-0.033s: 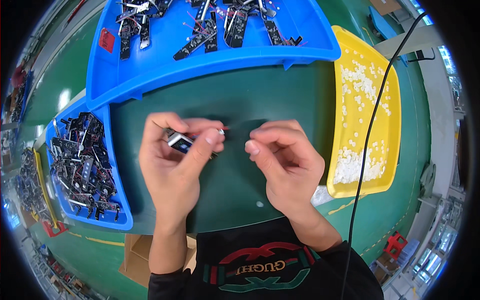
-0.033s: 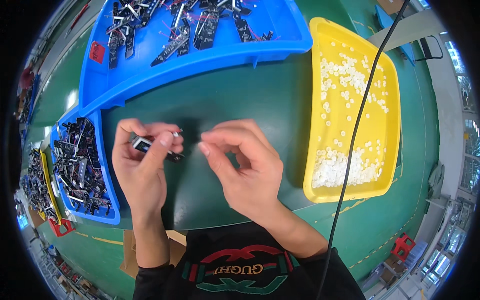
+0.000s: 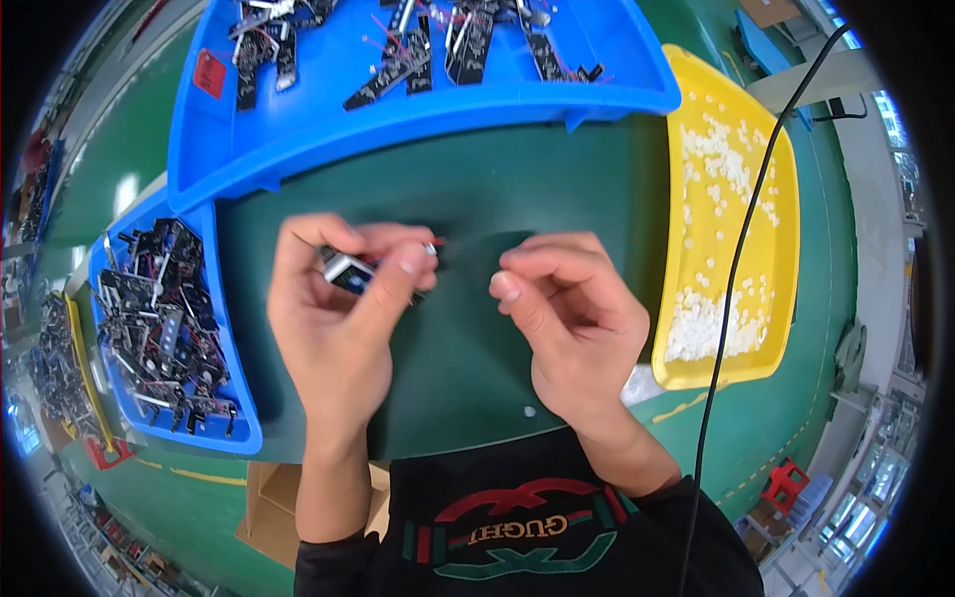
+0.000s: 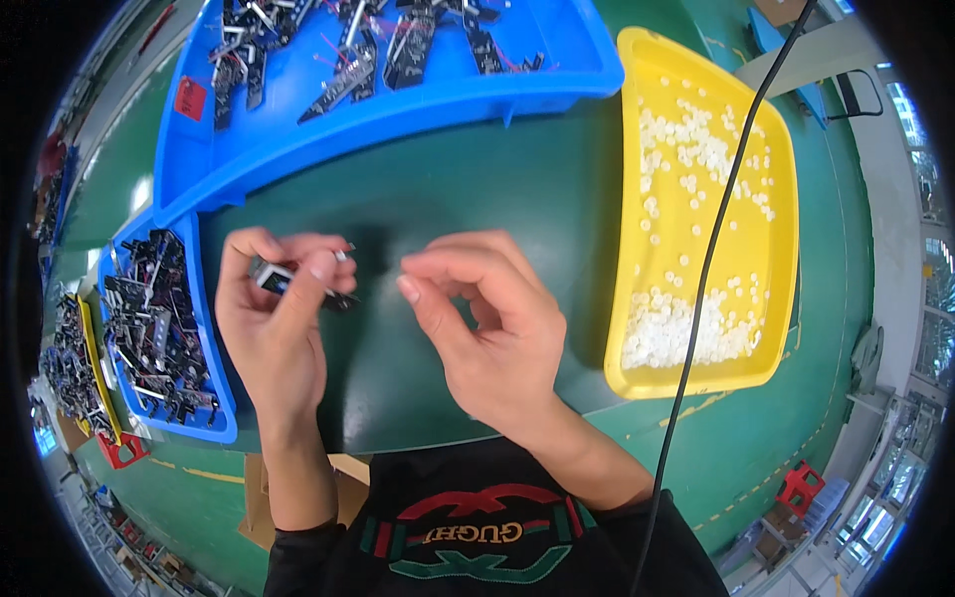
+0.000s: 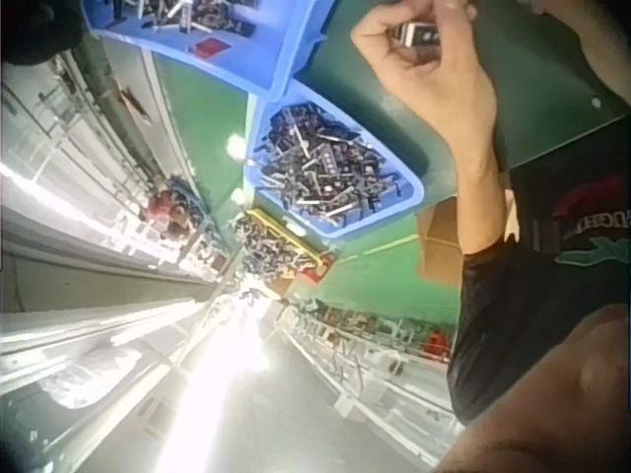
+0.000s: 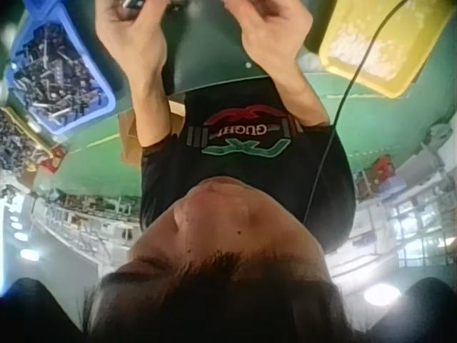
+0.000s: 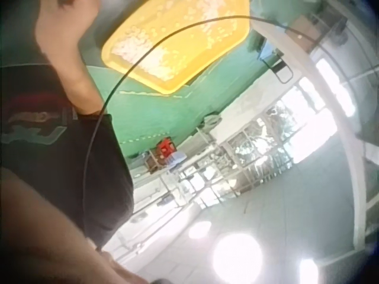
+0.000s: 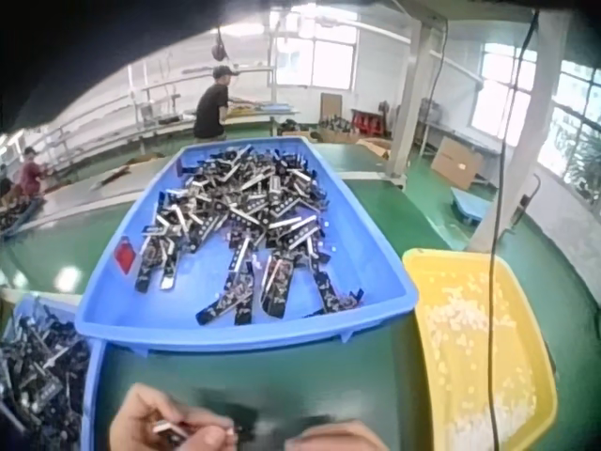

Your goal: The person repeatedly picks small white cylindrical components from a yellow tray and inserts them into small black circuit boards taken from a blue bin. The person handles the items one at a time, placing the assembled boards back into the blue bin after each insertion.

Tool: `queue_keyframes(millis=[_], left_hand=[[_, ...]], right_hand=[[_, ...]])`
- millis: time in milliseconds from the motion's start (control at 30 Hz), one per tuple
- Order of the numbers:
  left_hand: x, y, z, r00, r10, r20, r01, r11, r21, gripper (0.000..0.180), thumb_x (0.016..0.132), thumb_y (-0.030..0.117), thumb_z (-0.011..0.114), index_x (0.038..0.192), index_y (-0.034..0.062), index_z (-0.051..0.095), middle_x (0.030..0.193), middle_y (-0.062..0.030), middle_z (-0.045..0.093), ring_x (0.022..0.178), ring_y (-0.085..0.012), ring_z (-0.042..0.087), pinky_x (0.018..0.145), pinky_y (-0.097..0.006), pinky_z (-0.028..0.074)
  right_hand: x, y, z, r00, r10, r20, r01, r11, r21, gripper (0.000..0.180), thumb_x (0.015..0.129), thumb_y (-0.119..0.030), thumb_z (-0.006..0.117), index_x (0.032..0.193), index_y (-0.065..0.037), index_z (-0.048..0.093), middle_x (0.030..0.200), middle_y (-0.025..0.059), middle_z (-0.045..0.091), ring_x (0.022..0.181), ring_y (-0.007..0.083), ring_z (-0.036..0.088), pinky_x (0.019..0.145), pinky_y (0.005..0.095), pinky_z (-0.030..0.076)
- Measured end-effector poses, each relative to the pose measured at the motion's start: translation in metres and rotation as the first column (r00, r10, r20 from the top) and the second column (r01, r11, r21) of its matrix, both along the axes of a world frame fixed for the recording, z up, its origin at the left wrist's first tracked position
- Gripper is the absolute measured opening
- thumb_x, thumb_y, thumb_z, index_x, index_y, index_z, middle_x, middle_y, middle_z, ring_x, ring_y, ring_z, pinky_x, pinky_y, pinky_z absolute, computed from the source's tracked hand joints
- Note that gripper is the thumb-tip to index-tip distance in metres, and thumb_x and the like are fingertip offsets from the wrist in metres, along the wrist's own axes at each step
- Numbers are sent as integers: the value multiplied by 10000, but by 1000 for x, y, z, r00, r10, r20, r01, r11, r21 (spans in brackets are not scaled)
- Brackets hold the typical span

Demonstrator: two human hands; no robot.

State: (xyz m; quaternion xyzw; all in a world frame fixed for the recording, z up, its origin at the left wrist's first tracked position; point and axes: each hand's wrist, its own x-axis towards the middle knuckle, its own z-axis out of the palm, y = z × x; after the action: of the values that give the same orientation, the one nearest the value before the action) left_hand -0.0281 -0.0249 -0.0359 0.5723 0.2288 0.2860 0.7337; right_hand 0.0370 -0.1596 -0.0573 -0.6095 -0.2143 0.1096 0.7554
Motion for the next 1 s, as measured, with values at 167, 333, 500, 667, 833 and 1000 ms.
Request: queue_keyframes(millis=[167, 333, 500, 667, 833, 1000], left_hand=[[-3, 7, -10, 999, 47, -16, -46, 996, 70, 253, 835, -46, 656, 964, 29, 451, 909, -193, 663, 769, -172, 645, 681, -259, 535], [-4, 8, -7, 999, 17, -28, -13, 989, 149, 200, 867, -55, 582, 1045, -18, 499, 960, -233, 626, 861, -236, 641, 772, -306, 512], [-6, 6, -10, 1000, -13, -22, 17, 984, 176, 177, 880, -35, 586, 1042, -9, 519, 1002, -229, 630, 848, -232, 648, 771, -303, 516], [-5, 4, -11, 999, -15, -30, 21, 982, 186, 197, 877, -20, 600, 1042, -17, 492, 961, -225, 637, 809, -220, 648, 740, -291, 523], [-6, 7, -14, 997, -52, -58, 62, 983, 174, 173, 903, -16, 565, 1061, -10, 494, 1004, -197, 625, 858, -211, 641, 775, -309, 519], [-9, 9, -17, 996, -50, -71, 64, 978, 201, 181, 912, 16, 571, 1080, -1, 505, 1019, -184, 630, 857, -195, 645, 795, -300, 522]], right_hand=[[-13, -30, 5, 974, 38, 224, -11, 993, -121, 184, 778, 147, 634, 932, 46, 622, 974, 133, 578, 782, 156, 577, 649, 237, 474], [-11, -23, -15, 998, 4, -68, 0, 998, 55, 169, 824, 148, 583, 965, 56, 603, 972, 116, 550, 829, 138, 572, 698, 239, 481], [-12, -25, -23, 988, -46, 148, 61, 993, -97, 216, 760, 134, 609, 915, -14, 636, 933, 98, 565, 767, 166, 590, 630, 256, 487], [-18, -17, -20, 898, 9, 440, 72, 983, -167, 235, 695, 125, 632, 866, -37, 646, 875, 86, 562, 658, 195, 557, 538, 285, 441], [-19, -19, -19, 896, 24, 444, 63, 982, -180, 214, 701, 117, 626, 864, -20, 614, 866, 80, 525, 642, 213, 538, 544, 318, 445], [-22, -19, -23, 894, 26, 448, 65, 980, -188, 194, 707, 87, 620, 867, -18, 591, 872, 92, 506, 718, 246, 556, 602, 343, 475]])
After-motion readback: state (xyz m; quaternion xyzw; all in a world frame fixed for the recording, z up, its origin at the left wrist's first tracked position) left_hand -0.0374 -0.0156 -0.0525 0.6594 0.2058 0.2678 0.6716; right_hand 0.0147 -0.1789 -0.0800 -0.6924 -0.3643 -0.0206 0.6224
